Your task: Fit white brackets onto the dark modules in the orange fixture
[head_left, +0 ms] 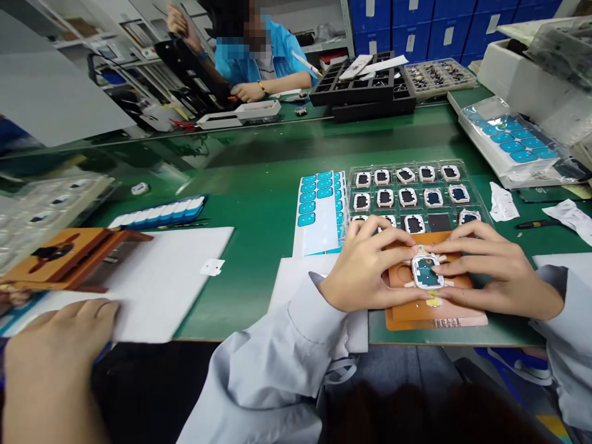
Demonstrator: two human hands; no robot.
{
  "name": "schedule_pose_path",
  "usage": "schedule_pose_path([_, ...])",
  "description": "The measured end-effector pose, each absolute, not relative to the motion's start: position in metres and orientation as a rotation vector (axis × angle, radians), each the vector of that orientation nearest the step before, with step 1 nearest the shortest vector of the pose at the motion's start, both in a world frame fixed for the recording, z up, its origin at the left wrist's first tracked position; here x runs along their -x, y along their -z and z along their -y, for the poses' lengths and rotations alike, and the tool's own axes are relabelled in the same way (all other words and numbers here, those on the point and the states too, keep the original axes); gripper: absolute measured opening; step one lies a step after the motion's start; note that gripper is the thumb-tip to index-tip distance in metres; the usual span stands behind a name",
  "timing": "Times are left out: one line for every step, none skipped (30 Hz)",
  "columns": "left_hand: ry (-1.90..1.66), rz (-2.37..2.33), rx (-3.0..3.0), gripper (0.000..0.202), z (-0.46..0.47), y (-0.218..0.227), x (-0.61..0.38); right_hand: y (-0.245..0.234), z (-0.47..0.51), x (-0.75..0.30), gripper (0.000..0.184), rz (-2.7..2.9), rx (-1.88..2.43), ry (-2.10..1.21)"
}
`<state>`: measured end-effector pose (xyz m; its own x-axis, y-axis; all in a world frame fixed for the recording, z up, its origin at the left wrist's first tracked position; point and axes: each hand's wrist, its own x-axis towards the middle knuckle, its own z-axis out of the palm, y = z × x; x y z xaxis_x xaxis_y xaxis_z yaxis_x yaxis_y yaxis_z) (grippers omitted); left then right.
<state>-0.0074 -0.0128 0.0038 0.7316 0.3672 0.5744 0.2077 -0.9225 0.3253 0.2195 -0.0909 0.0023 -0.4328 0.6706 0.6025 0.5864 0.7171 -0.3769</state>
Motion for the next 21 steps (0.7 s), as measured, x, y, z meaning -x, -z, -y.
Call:
schedule_pose_path([-0.935, -0.462, -2.686, 0.049, 0.013, -0.004, 0.007, -0.002, 0.091, -0.220, 0.015, 2.166, 0.948, -0.145])
schedule_pose_path([-0.911, -0.470, -2.672, 0.047, 0.013, -0.003, 0.006, -0.001, 0.091, -0.220, 0.014, 2.178, 0.951, -0.147])
schedule_pose_path([-0.903, -0.472, -2.649, 0.045, 0.013, -0.003, 0.006, -0.002, 0.091, -0.220, 0.013, 2.186, 0.956, -0.140])
schedule_pose_path([-0.909, -0.468, -2.615, 0.044, 0.012, -0.002, 0.005, -0.002, 0.091, -0.220, 0.013, 2.190, 0.965, -0.128])
schedule_pose_path([-0.928, -0.458, -2.569, 0.044, 0.012, -0.001, 0.004, -0.002, 0.091, -0.220, 0.014, 2.186, 0.974, -0.114])
schedule_pose_path([-0.952, -0.441, -2.514, 0.043, 0.011, 0.000, 0.004, -0.002, 0.091, -0.219, 0.015, 2.175, 0.981, -0.103])
schedule_pose_path([-0.975, -0.418, -2.461, 0.043, 0.011, 0.001, 0.003, -0.001, 0.090, -0.218, 0.018, 2.157, 0.990, -0.096])
schedule_pose_path([-0.988, -0.396, -2.417, 0.044, 0.010, 0.001, 0.003, 0.000, 0.090, -0.218, 0.021, 2.133, 0.997, -0.104])
schedule_pose_path([-0.979, -0.380, -2.392, 0.046, 0.010, 0.001, 0.003, 0.002, 0.089, -0.218, 0.024, 2.105, 1.006, -0.134])
schedule_pose_path([-0.946, -0.372, -2.387, 0.050, 0.010, 0.002, 0.003, 0.004, 0.088, -0.219, 0.027, 2.071, 1.011, -0.190])
schedule_pose_path([-0.891, -0.372, -2.397, 0.055, 0.010, 0.002, 0.003, 0.006, 0.087, -0.220, 0.031, 2.029, 1.009, -0.269])
schedule_pose_path([-0.822, -0.378, -2.415, 0.061, 0.011, 0.002, 0.003, 0.008, 0.086, -0.221, 0.035, 1.981, 1.003, -0.368])
schedule_pose_path([-0.752, -0.393, -2.433, 0.067, 0.011, 0.002, 0.003, 0.009, 0.085, -0.223, 0.039, 1.927, 0.997, -0.485])
schedule_pose_path([-0.691, -0.411, -2.448, 0.072, 0.011, 0.003, 0.003, 0.011, 0.084, -0.226, 0.041, 1.868, 0.996, -0.611])
schedule_pose_path([-0.646, -0.428, -2.462, 0.076, 0.010, 0.003, 0.003, 0.011, 0.082, -0.228, 0.043, 1.806, 0.998, -0.745])
schedule_pose_path([-0.622, -0.449, -2.477, 0.078, 0.008, 0.003, 0.004, 0.011, 0.081, -0.231, 0.043, 1.739, 1.001, -0.886])
schedule_pose_path([-0.622, -0.483, -2.492, 0.077, 0.005, 0.003, 0.005, 0.010, 0.080, -0.234, 0.043, 1.659, 1.003, -1.025])
schedule_pose_path([-0.647, -0.546, -2.510, 0.072, 0.001, 0.003, 0.007, 0.008, 0.078, -0.236, 0.043, 1.570, 1.002, -1.147])
schedule_pose_path([-0.694, -0.660, -2.525, 0.064, -0.004, 0.002, 0.010, 0.007, 0.076, -0.238, 0.044, 1.475, 1.001, -1.238])
schedule_pose_path([-0.750, -0.842, -2.529, 0.055, -0.010, 0.001, 0.014, 0.005, 0.075, -0.240, 0.046, 1.378, 1.003, -1.290])
schedule_pose_path([-0.776, -1.109, -2.506, 0.048, -0.016, 0.001, 0.019, 0.004, 0.072, -0.241, 0.047, 1.289, 1.012, -1.306])
